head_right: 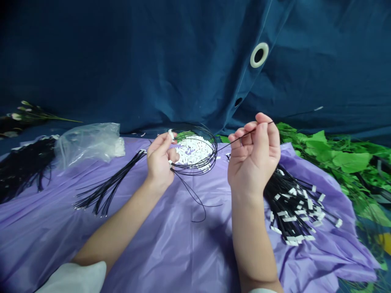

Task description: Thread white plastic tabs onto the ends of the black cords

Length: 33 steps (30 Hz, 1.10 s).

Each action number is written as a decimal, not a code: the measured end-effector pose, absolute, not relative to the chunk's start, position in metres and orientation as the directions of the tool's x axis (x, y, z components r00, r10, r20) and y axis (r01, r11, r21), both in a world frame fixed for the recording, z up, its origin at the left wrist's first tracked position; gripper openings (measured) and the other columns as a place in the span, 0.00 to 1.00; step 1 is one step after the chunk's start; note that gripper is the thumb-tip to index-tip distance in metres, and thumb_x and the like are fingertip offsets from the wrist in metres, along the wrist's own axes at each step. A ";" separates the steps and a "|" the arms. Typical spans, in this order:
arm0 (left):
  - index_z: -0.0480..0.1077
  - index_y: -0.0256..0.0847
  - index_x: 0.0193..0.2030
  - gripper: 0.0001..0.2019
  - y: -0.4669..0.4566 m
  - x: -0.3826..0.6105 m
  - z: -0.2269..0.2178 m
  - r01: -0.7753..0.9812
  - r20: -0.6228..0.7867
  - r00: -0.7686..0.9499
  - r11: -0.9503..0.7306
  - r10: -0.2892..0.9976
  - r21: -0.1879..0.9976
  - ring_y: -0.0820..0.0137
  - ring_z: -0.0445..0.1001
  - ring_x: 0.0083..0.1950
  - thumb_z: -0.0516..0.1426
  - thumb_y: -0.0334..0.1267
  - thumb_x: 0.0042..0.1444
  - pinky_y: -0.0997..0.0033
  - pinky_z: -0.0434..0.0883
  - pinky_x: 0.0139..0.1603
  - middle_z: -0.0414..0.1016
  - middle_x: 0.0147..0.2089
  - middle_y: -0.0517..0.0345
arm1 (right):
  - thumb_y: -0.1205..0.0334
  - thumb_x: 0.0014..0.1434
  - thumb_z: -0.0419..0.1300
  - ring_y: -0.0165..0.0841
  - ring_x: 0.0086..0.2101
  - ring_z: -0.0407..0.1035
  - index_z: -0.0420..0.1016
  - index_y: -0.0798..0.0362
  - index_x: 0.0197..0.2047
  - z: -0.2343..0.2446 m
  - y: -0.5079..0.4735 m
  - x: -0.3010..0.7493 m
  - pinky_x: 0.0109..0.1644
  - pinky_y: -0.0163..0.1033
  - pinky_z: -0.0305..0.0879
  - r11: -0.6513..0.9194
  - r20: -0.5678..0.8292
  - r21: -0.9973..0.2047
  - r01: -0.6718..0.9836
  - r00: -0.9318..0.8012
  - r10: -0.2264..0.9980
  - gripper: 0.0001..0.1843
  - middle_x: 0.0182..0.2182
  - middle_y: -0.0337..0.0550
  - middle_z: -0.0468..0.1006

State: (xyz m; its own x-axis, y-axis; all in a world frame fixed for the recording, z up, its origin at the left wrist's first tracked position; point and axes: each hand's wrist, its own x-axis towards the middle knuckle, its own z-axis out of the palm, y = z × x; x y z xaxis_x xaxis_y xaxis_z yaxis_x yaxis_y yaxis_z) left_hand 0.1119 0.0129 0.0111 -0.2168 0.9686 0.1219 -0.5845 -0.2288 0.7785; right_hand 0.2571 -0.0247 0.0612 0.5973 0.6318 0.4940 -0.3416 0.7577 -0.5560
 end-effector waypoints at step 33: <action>0.73 0.39 0.34 0.09 -0.016 0.110 0.028 -0.572 0.204 -0.122 -0.236 0.971 0.785 0.86 0.51 0.14 0.63 0.43 0.53 0.77 0.49 0.16 0.70 0.26 0.63 | 0.68 0.60 0.57 0.22 0.20 0.57 0.70 0.52 0.34 0.053 -0.052 0.247 0.27 0.31 0.52 0.553 0.741 -0.308 0.774 -0.169 0.650 0.03 0.24 0.33 0.72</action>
State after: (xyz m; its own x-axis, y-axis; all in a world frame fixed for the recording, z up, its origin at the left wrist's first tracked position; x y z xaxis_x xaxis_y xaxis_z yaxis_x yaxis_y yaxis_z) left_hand 0.1099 -0.0162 0.0280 -0.1215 0.9715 0.2038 -0.5723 -0.2363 0.7852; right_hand 0.2472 -0.0519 0.0534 -0.1695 0.6501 0.7407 0.7742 0.5528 -0.3081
